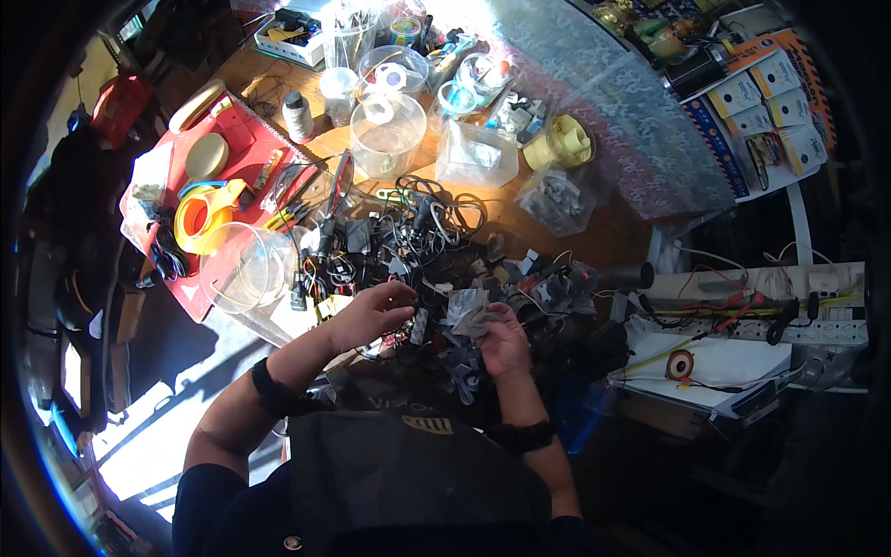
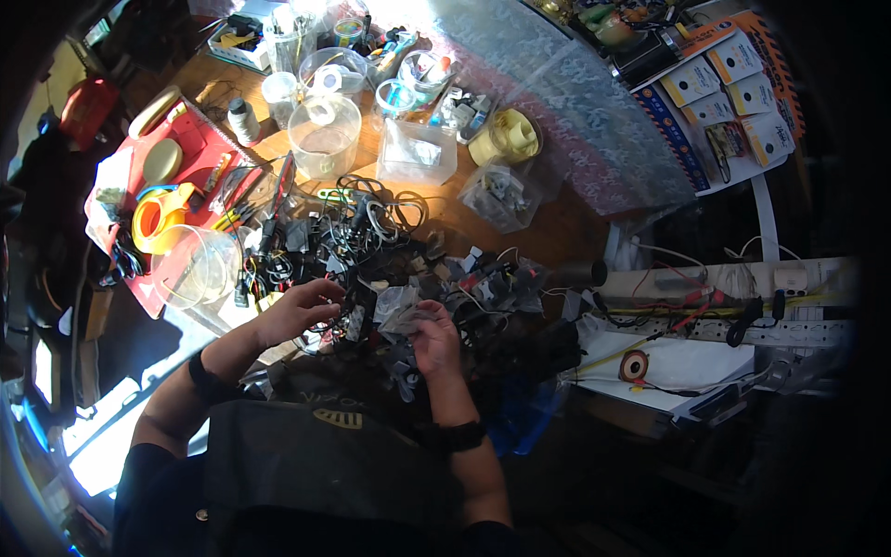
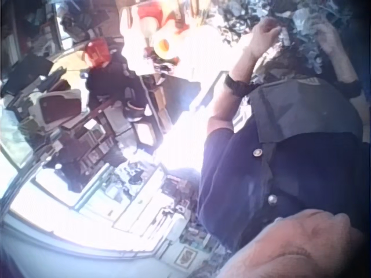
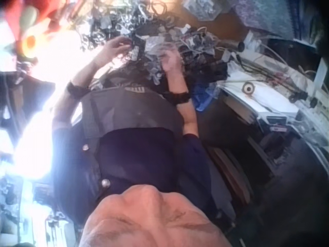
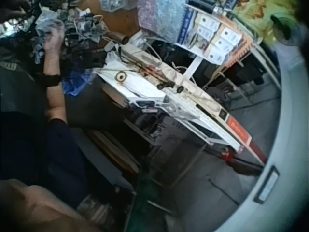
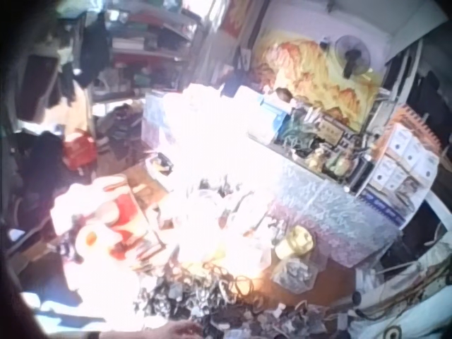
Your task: The person sorts through a cluttered pile of electronic components and cables on a workbench. They pick up and examine various items including a small black box, a camera, and tangled wires, then place them back on the table.
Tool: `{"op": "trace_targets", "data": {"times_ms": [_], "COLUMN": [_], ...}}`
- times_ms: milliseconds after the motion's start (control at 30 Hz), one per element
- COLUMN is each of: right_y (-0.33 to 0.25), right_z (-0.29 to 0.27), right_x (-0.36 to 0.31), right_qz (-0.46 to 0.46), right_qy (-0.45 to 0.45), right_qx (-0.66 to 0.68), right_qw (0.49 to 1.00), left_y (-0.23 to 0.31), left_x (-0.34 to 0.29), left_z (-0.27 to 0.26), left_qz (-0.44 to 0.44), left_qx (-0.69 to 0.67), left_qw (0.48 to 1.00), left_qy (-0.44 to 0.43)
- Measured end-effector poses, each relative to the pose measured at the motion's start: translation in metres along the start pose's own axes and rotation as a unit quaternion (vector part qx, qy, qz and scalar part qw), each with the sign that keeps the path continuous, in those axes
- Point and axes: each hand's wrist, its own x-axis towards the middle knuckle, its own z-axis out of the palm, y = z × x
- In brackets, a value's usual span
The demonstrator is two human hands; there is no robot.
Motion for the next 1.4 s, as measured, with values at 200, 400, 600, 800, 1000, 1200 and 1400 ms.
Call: {"op": "trace_targets", "data": {"times_ms": [200,400,600,800,1000,1200,1400], "right_y": [0.009,0.023,0.022,0.018,0.014,0.01,0.004], "right_z": [0.003,-0.002,0.003,0.007,0.008,0.018,0.019], "right_x": [-0.01,-0.005,-0.009,-0.011,-0.012,-0.017,-0.019], "right_qz": [0.005,-0.03,-0.01,-0.003,0.004,0.002,-0.004], "right_qy": [-0.069,-0.076,-0.107,-0.142,-0.186,-0.168,-0.164], "right_qx": [-0.013,0.075,0.146,0.196,0.212,0.199,0.201], "right_qw": [0.997,0.994,0.983,0.97,0.959,0.965,0.966], "left_y": [0.008,0.004,0.0,-0.006,0.002,0.0,-0.024], "left_x": [0.029,0.035,0.036,0.04,0.038,0.035,0.045], "left_z": [0.046,0.037,0.035,0.032,0.033,0.039,0.029], "left_qz": [-0.032,-0.033,-0.069,-0.101,-0.079,-0.062,-0.044], "left_qx": [-0.204,-0.216,-0.302,-0.344,-0.278,-0.215,-0.388], "left_qw": [0.977,0.975,0.951,0.933,0.957,0.975,0.921], "left_qy": [-0.055,0.027,0.01,-0.016,-0.008,0.006,0.012]}}
